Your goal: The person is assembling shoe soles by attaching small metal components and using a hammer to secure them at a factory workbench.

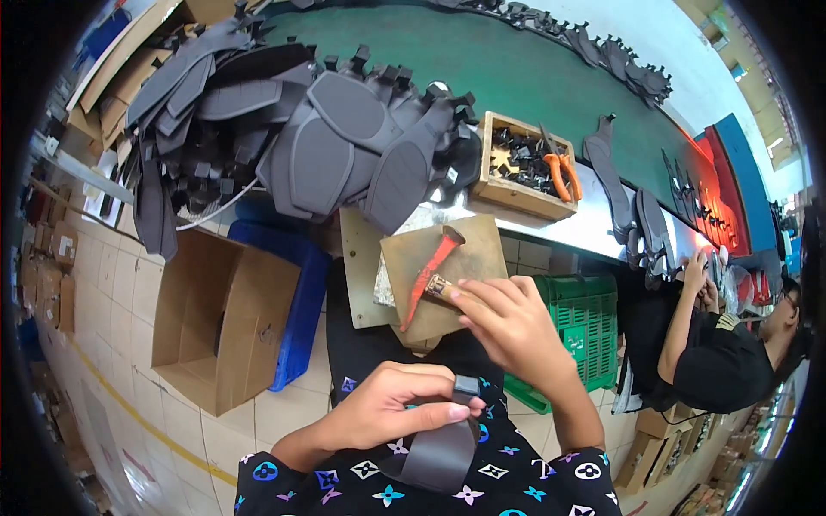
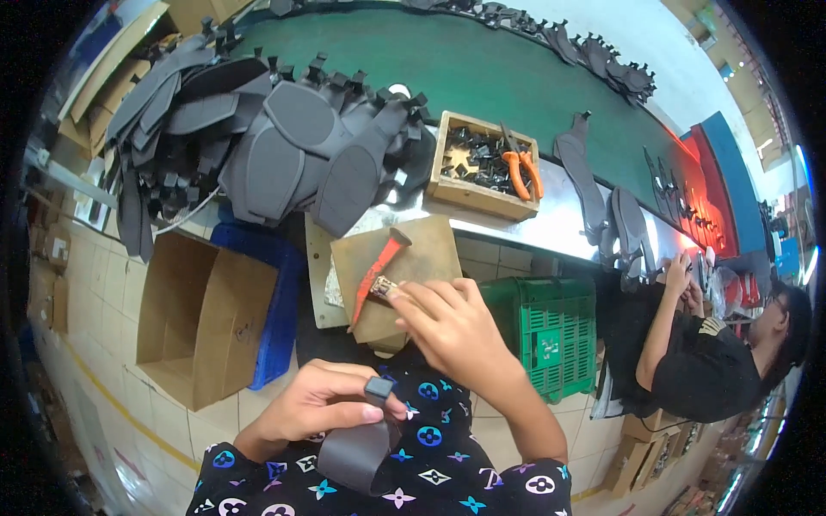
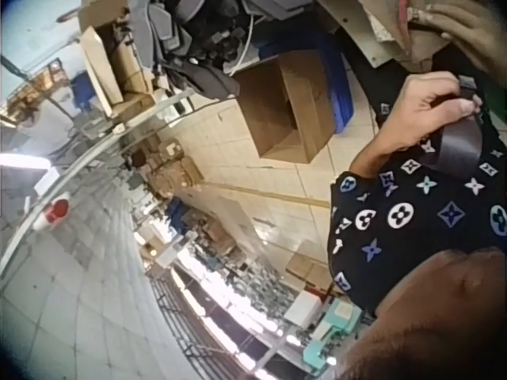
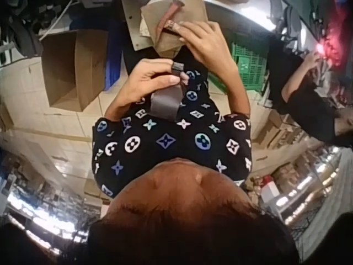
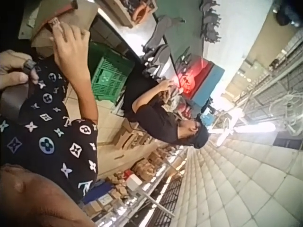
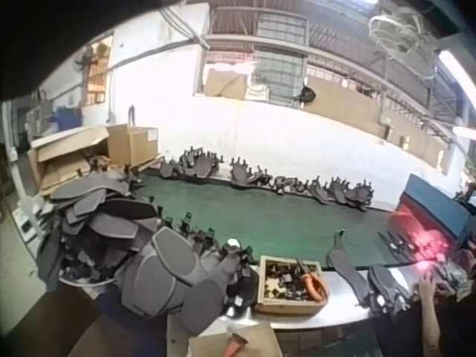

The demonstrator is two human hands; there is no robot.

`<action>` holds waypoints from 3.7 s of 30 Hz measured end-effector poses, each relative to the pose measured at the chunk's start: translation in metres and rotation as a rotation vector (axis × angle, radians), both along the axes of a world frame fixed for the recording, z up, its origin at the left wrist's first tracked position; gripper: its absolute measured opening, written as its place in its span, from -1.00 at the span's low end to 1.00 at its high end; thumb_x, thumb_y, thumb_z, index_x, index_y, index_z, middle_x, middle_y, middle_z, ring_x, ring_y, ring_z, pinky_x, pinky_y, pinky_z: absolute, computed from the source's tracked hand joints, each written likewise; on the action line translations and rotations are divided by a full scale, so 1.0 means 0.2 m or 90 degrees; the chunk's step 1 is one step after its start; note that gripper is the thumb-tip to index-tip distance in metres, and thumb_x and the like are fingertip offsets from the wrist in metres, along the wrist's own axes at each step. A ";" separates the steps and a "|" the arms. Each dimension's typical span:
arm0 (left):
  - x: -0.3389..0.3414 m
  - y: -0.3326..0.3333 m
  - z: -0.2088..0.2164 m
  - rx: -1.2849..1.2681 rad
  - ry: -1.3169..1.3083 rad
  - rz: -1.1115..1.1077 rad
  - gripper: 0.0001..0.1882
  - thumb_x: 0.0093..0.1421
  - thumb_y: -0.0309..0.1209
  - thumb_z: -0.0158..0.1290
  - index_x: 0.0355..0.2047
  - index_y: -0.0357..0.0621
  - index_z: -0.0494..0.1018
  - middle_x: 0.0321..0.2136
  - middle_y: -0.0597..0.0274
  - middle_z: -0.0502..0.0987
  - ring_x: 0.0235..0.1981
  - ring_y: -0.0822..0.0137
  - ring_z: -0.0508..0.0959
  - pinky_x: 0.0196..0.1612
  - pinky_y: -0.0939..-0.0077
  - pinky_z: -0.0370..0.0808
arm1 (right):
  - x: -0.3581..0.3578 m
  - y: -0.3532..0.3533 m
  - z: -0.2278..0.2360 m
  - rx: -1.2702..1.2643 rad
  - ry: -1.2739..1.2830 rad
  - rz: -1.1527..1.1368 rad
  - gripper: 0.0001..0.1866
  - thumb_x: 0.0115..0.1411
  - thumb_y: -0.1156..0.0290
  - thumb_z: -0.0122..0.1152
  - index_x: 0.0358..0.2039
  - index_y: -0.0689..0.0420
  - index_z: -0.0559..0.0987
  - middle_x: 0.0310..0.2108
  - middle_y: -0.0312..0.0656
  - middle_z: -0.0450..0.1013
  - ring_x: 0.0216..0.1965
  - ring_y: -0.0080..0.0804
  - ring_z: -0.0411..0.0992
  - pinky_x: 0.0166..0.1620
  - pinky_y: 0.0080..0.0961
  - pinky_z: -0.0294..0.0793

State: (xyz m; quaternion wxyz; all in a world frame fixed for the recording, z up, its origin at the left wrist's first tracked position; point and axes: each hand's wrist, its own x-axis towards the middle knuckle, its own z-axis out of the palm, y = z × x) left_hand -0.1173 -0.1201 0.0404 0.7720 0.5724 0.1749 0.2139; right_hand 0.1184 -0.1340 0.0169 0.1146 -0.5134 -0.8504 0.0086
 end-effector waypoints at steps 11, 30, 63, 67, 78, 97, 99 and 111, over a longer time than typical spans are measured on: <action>0.03 0.01 -0.03 -0.004 -0.162 -0.289 -0.72 0.37 -0.31 0.08 -0.18 -0.34 0.57 -0.45 0.06 0.58 -0.45 0.27 0.57 -0.35 0.41 0.43 | -0.02 -0.01 0.36 -0.390 0.508 0.502 -0.72 0.11 0.43 0.39 -0.27 0.35 0.55 -0.37 -0.07 0.40 -0.39 -0.17 0.41 -0.38 -0.37 0.44; -0.03 -0.12 -0.06 0.148 -0.254 -0.265 -0.79 0.33 -0.41 0.10 -0.23 -0.38 0.50 -0.46 0.00 0.49 -0.41 0.05 0.56 -0.33 0.29 0.51 | -0.09 -0.11 0.41 -0.357 0.453 0.522 -0.73 0.24 0.42 0.27 -0.33 0.44 0.54 -0.47 -0.10 0.37 -0.52 -0.26 0.36 -0.50 -0.44 0.39; 0.29 0.41 0.14 0.345 0.202 0.050 -0.64 0.20 -0.60 0.10 0.03 -0.25 0.54 -0.16 0.06 0.63 -0.23 0.23 0.60 -0.11 0.46 0.50 | 0.35 -0.04 0.24 0.161 0.496 -0.325 -0.57 0.20 0.55 0.24 0.10 0.29 0.49 0.05 0.05 0.51 0.05 -0.08 0.53 0.22 -0.18 0.40; 0.09 0.65 0.24 0.571 0.341 0.511 -0.63 0.36 -0.50 -0.04 0.14 -0.31 0.47 -0.04 -0.01 0.59 -0.04 0.26 0.54 0.07 0.44 0.40 | 0.64 0.07 -0.02 0.174 0.513 -0.432 -0.50 0.22 0.38 0.32 0.12 0.35 0.47 0.03 0.10 0.53 0.06 -0.10 0.53 0.10 -0.32 0.47; 0.15 1.27 -0.16 1.029 0.777 0.643 -0.43 0.19 -0.52 0.13 0.23 -0.33 0.31 0.29 -0.18 0.19 0.30 -0.17 0.18 0.32 0.14 0.20 | 1.56 0.18 -0.66 0.155 0.155 -0.655 -0.77 0.13 0.35 0.25 -0.27 0.21 0.51 -0.21 0.02 0.41 -0.18 0.10 0.49 -0.13 -0.09 0.53; 0.12 0.36 0.05 0.414 0.097 0.620 -0.48 0.43 -0.25 -0.03 0.25 -0.37 0.23 0.14 -0.03 0.41 0.12 0.16 0.43 0.21 0.29 0.33 | 0.09 0.00 -0.40 0.117 0.294 -0.178 0.09 0.06 -0.25 0.26 0.42 0.05 0.01 0.42 0.11 -0.11 0.31 0.18 0.15 0.18 0.01 0.36; 0.10 0.32 -0.04 0.353 0.110 0.605 -0.38 0.41 -0.22 0.01 0.32 -0.40 0.17 0.23 -0.02 0.33 0.20 0.22 0.34 0.30 0.39 0.18 | 0.11 -0.15 -0.34 -0.068 0.333 -0.405 -0.06 0.10 -0.19 0.26 0.34 0.07 0.17 0.19 0.03 0.23 -0.03 -0.01 0.51 -0.20 -0.23 0.61; 0.38 0.22 -0.31 0.049 0.024 0.395 -0.69 0.46 -0.39 -0.12 0.10 -0.33 0.39 -0.18 0.31 0.52 -0.17 0.52 0.46 -0.05 0.61 0.39 | -0.03 -0.42 -0.80 -0.121 0.697 -0.505 -0.66 0.22 0.20 0.31 -0.37 0.25 0.48 -0.64 0.01 0.40 -0.53 -0.09 0.51 -0.46 -0.23 0.39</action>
